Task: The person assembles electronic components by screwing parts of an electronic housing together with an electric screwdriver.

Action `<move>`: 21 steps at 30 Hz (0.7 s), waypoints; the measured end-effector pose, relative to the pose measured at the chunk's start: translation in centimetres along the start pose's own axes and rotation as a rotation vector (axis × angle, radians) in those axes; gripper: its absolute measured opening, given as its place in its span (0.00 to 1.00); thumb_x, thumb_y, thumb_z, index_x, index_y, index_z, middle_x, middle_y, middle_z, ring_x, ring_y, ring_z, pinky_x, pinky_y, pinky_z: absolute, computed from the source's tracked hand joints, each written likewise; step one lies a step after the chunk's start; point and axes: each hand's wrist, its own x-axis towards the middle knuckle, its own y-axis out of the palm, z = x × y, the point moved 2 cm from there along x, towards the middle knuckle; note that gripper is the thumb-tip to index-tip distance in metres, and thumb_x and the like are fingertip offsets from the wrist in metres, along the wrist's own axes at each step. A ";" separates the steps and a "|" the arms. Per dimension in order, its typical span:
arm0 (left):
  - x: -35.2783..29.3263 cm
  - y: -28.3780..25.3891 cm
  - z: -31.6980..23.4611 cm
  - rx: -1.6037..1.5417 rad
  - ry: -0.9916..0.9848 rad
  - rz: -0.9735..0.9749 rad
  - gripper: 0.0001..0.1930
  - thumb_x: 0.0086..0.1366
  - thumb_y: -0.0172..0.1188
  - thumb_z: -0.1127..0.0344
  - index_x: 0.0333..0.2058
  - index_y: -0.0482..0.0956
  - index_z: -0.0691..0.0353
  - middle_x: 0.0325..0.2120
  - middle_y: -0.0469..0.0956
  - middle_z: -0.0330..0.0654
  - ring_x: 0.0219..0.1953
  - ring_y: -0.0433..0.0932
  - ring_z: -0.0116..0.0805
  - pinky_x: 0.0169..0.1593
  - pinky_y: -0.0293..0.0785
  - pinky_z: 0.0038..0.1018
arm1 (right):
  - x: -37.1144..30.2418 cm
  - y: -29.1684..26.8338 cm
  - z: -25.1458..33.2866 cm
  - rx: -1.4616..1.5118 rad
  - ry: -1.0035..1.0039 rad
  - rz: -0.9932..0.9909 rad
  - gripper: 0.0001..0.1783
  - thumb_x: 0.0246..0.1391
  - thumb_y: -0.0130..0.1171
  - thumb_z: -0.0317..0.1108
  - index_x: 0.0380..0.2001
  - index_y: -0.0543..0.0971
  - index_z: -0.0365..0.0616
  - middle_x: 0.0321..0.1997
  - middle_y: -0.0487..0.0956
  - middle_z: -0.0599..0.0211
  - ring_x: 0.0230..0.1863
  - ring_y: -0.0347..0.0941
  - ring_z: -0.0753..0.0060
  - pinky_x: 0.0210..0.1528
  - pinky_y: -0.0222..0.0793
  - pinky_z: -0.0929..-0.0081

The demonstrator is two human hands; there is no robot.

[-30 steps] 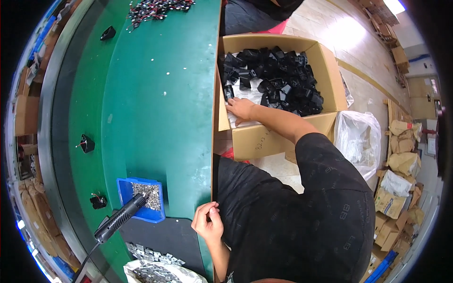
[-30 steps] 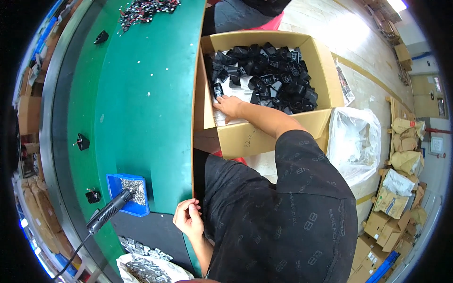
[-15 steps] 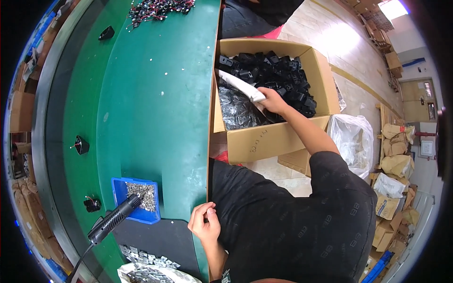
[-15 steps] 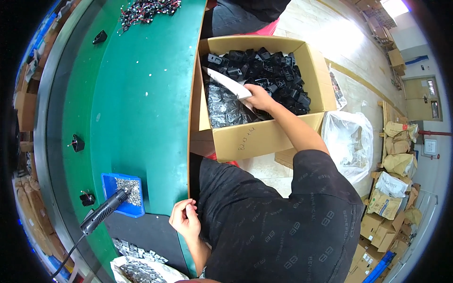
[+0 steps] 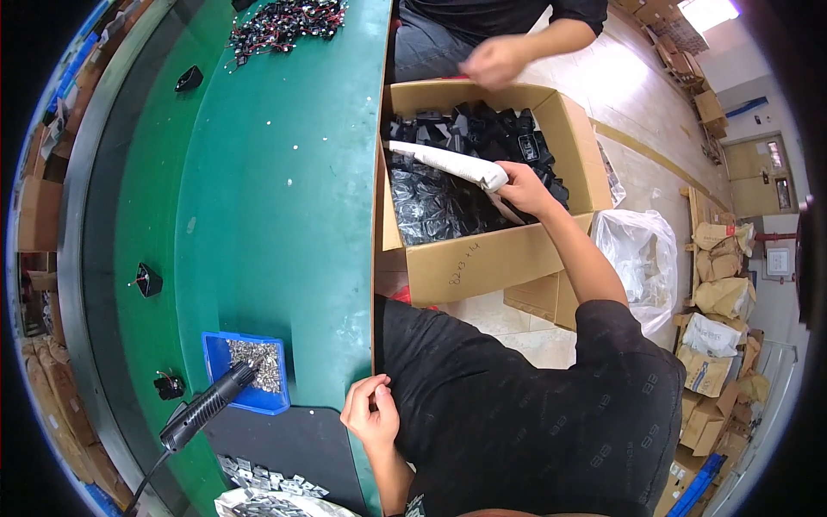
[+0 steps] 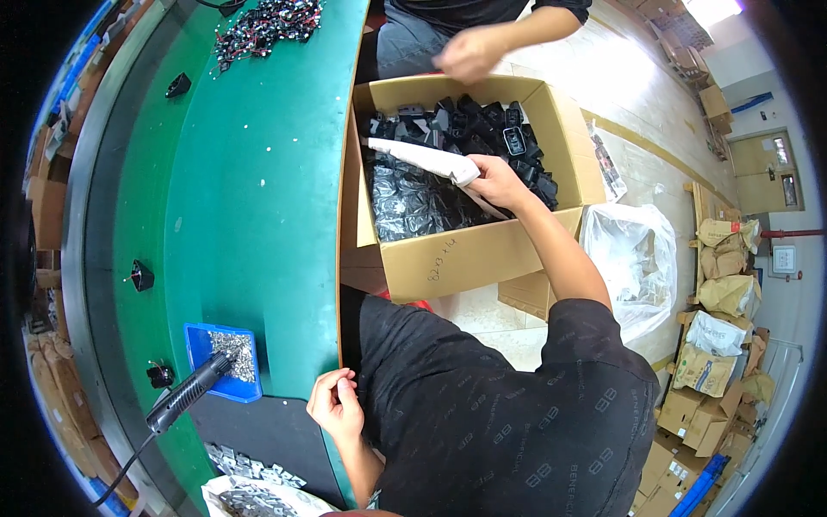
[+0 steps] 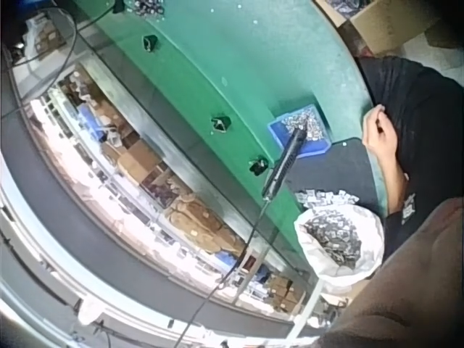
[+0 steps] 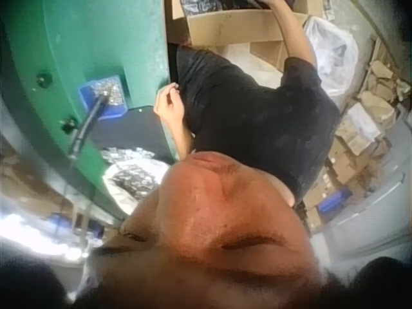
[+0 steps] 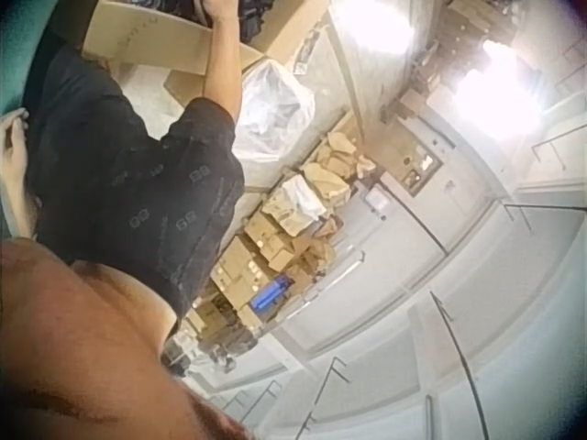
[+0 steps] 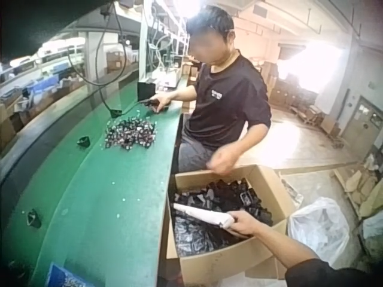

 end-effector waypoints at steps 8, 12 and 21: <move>0.1 0.0 -0.1 0.017 -0.010 0.001 0.05 0.59 0.52 0.80 0.31 0.78 0.70 0.26 0.78 0.46 0.22 0.74 0.25 0.26 0.71 0.18 | -0.8 -2.4 2.4 0.096 0.032 -0.025 0.11 0.51 0.55 0.23 0.39 0.78 0.37 0.32 0.76 0.79 0.33 0.69 0.89 0.36 0.67 0.84; 0.2 0.2 -0.2 0.018 -0.006 -0.004 0.05 0.59 0.52 0.80 0.31 0.78 0.70 0.26 0.78 0.46 0.22 0.75 0.25 0.26 0.72 0.18 | -0.9 -4.3 3.4 0.093 0.026 -0.026 0.10 0.49 0.56 0.24 0.38 0.78 0.38 0.32 0.77 0.77 0.33 0.70 0.88 0.35 0.67 0.84; 0.3 0.1 -0.4 0.046 -0.014 0.000 0.05 0.59 0.53 0.80 0.31 0.78 0.70 0.25 0.78 0.45 0.22 0.75 0.25 0.26 0.72 0.18 | -3.0 -10.2 6.0 0.010 -0.039 -0.083 0.13 0.46 0.59 0.24 0.39 0.78 0.35 0.36 0.79 0.74 0.37 0.72 0.82 0.42 0.68 0.80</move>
